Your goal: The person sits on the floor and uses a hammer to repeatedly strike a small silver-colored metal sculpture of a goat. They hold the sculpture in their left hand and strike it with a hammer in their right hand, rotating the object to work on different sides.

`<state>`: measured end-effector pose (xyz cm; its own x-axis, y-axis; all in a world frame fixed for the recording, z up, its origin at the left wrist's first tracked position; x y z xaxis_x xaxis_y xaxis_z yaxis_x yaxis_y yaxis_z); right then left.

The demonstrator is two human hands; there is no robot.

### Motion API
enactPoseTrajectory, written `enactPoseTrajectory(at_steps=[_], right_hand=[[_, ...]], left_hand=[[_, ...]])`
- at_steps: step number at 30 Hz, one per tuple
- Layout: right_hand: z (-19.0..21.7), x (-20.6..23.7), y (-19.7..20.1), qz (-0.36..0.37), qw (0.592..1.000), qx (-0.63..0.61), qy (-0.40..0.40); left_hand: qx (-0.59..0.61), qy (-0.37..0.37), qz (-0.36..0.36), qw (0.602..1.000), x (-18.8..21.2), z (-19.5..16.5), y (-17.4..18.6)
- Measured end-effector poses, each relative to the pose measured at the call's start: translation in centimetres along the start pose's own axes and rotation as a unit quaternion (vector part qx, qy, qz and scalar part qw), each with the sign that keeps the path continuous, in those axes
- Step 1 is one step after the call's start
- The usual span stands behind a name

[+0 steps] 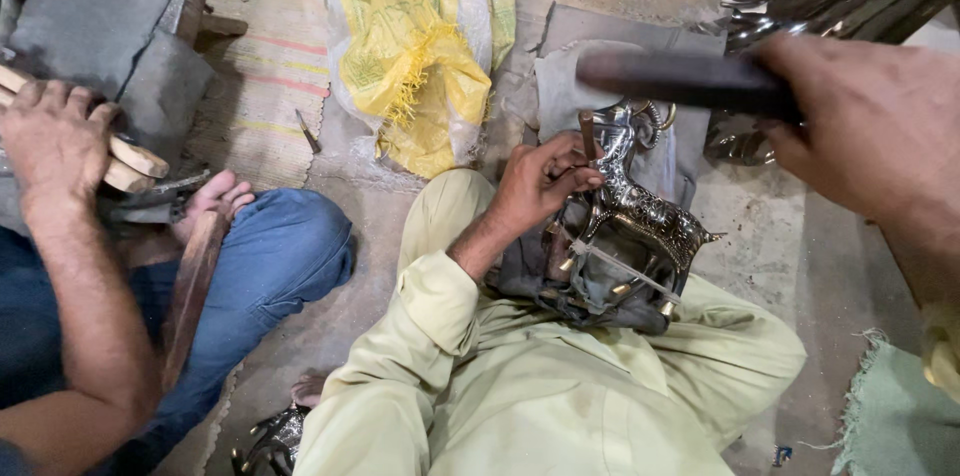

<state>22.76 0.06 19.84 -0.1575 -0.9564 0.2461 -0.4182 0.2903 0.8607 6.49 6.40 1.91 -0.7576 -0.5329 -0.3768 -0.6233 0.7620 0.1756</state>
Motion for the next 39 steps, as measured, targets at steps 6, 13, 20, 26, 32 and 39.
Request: enactPoseTrajectory(at_steps=[6,13,20,26,32,39], right_hand=[[0.5,-0.5,-0.3,0.028,0.999,0.033,0.004],[0.4,-0.7,-1.0,0.037,0.996,0.076,0.000],[0.3,-0.2,-0.8,0.045,0.996,0.071,0.001],[0.7,-0.4,-1.1,0.101,0.990,0.094,-0.013],[-0.3,-0.4,-1.3,0.056,0.997,0.031,-0.033],[-1.2,0.5,-1.0,-0.091,0.994,-0.045,0.028]], left_hand=[[-0.018,-0.055,-0.016,0.998,0.3,-0.7,-0.2],[-0.041,0.012,-0.022,0.999,0.4,0.0,-0.1],[-0.057,-0.027,-0.022,0.998,0.6,-0.6,-0.3],[-0.041,0.007,-0.013,0.999,0.7,0.2,-0.1],[-0.034,-0.012,-0.039,0.999,1.1,0.0,-0.4],[-0.051,-0.032,-0.026,0.998,1.4,-0.2,-0.6]])
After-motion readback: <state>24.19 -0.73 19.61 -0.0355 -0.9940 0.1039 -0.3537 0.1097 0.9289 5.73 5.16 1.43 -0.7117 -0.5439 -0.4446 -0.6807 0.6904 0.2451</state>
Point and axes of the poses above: each hand's wrist, its own x-axis away from the middle knuckle, its own y-axis out of the back of the hand, z = x × y, the point moved 9 cm from there along -x, towards the middle knuckle, and after that the axes turned 12 degrees about z, right-handed, at the moved point
